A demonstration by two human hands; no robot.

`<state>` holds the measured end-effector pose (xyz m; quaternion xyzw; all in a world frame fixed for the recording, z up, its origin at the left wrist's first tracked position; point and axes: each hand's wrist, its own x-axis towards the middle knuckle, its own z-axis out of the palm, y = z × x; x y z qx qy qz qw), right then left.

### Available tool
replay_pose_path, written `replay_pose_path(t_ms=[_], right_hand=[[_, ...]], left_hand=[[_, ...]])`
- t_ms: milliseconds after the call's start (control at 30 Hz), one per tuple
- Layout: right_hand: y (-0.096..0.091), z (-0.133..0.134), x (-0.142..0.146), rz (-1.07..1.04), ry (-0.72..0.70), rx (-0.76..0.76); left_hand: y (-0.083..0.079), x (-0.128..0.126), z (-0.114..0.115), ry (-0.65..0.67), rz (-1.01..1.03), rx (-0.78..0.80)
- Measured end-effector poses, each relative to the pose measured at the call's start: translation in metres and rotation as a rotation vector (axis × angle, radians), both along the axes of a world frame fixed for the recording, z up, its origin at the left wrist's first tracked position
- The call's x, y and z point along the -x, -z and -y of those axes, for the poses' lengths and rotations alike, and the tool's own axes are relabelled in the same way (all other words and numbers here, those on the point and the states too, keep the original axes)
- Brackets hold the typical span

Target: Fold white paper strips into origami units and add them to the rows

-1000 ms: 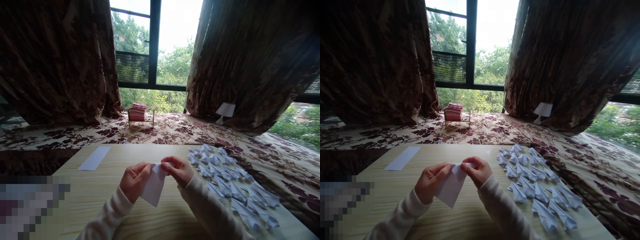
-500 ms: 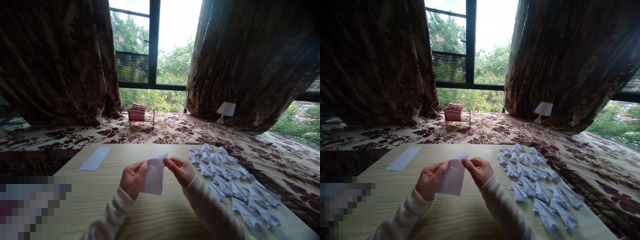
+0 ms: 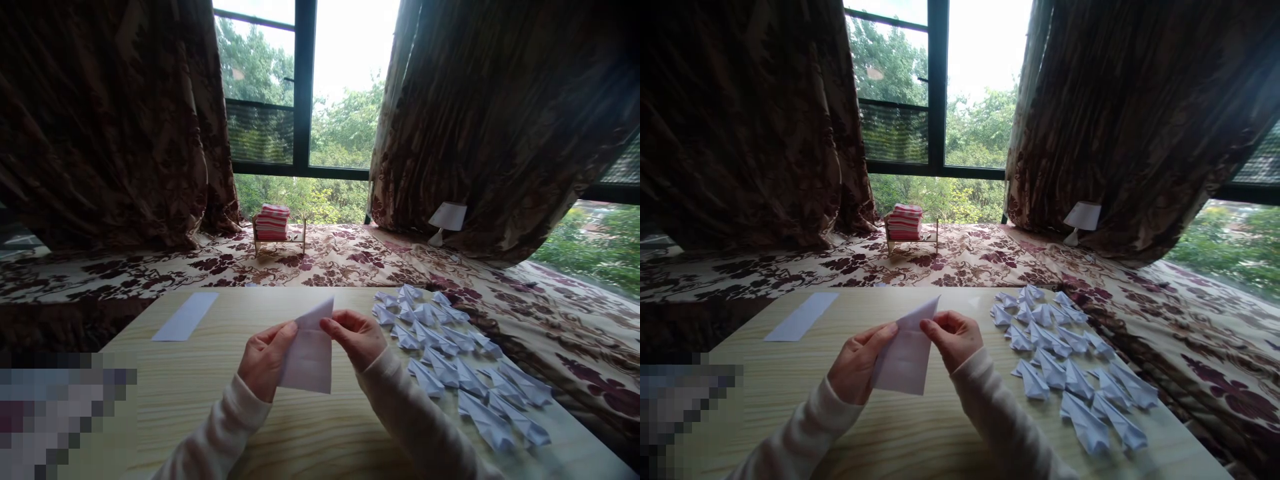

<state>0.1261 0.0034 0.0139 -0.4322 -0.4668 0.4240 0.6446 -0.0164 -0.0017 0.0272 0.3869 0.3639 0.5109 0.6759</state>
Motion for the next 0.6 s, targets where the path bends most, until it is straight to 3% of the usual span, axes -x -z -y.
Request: replay_pose_path(t_ms=[600], right_hand=[[0.0039, -0.0025, 0.0036, -0.004, 0.038, -0.125]], left_hand=[[-0.0005, -0.0035, -0.0001, 0.035, 0.107, 0.068]])
